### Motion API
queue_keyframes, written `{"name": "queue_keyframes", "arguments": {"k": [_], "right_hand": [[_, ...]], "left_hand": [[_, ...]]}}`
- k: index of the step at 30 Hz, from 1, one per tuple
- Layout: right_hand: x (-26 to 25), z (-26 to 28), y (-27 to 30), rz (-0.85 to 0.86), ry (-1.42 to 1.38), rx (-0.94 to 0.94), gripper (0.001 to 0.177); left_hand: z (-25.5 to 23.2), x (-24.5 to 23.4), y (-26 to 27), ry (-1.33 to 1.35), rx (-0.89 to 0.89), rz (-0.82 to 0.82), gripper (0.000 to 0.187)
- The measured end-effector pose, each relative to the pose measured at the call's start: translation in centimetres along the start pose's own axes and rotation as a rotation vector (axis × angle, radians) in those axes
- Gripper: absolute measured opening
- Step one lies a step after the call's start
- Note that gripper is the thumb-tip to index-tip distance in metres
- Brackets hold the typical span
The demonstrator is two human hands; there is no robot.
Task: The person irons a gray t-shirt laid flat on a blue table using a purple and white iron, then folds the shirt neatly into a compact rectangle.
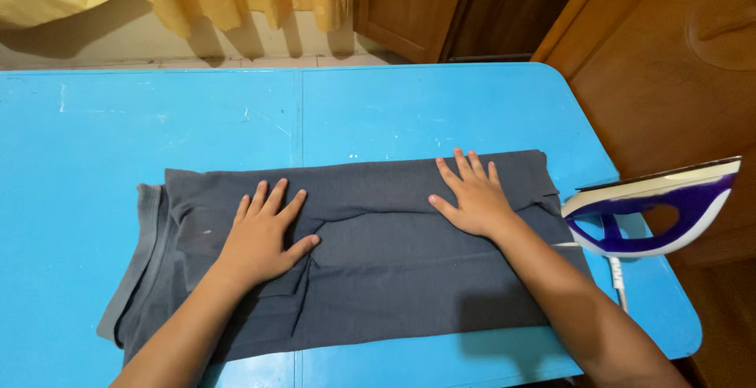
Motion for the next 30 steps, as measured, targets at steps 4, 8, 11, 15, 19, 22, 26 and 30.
{"name": "queue_keyframes", "arguments": {"k": [4, 8, 11, 15, 19, 22, 26, 30], "right_hand": [[-0.6, -1.3, 0.1, 0.087, 0.054, 0.127, 0.1], [-1.0, -3.3, 0.4, 0.1, 0.063, 0.18, 0.113], [-0.4, -3.8, 0.2, 0.086, 0.098, 0.173, 0.11], [-0.5, -4.2, -0.1, -0.158, 0.083, 0.061, 0.093], [0.7, -5.4, -0.5, 0.032, 0.04, 0.199, 0.097], [0.5, -5.5, -0.4, 0.09, 0.055, 0.254, 0.107], [0.2, -6.1, -0.3, 0.116, 0.039, 0.323, 0.122], [0.8, -6.6, -0.5, 0.136, 0.062, 0.356, 0.122]], "left_hand": [[0.5, 0.0, 0.1, -0.05, -0.022, 0.079, 0.095], [0.9, -0.2, 0.2, -0.016, -0.004, 0.072, 0.099], [1.7, -0.8, 0.4, 0.07, -0.007, -0.039, 0.091], [4.4, -3.0, 0.7, -0.085, -0.163, -0.337, 0.069], [8.6, -4.1, 1.8, -0.255, -0.561, -0.284, 0.056], [11.0, -4.3, 2.4, -0.191, -0.589, -0.189, 0.047], [12.5, -4.2, 2.8, -0.153, -0.645, -0.071, 0.048], [11.8, -4.3, 2.1, -0.356, -0.514, -0.093, 0.05]]}}
Point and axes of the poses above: each hand's wrist, its own y-axis away from the middle knuckle, its own x-axis out of the palm, z = x × y, the point moved 6 cm from there along -y, towards the middle knuckle, and after that the axes turned 1 degree about y, right-handed, at the moved point
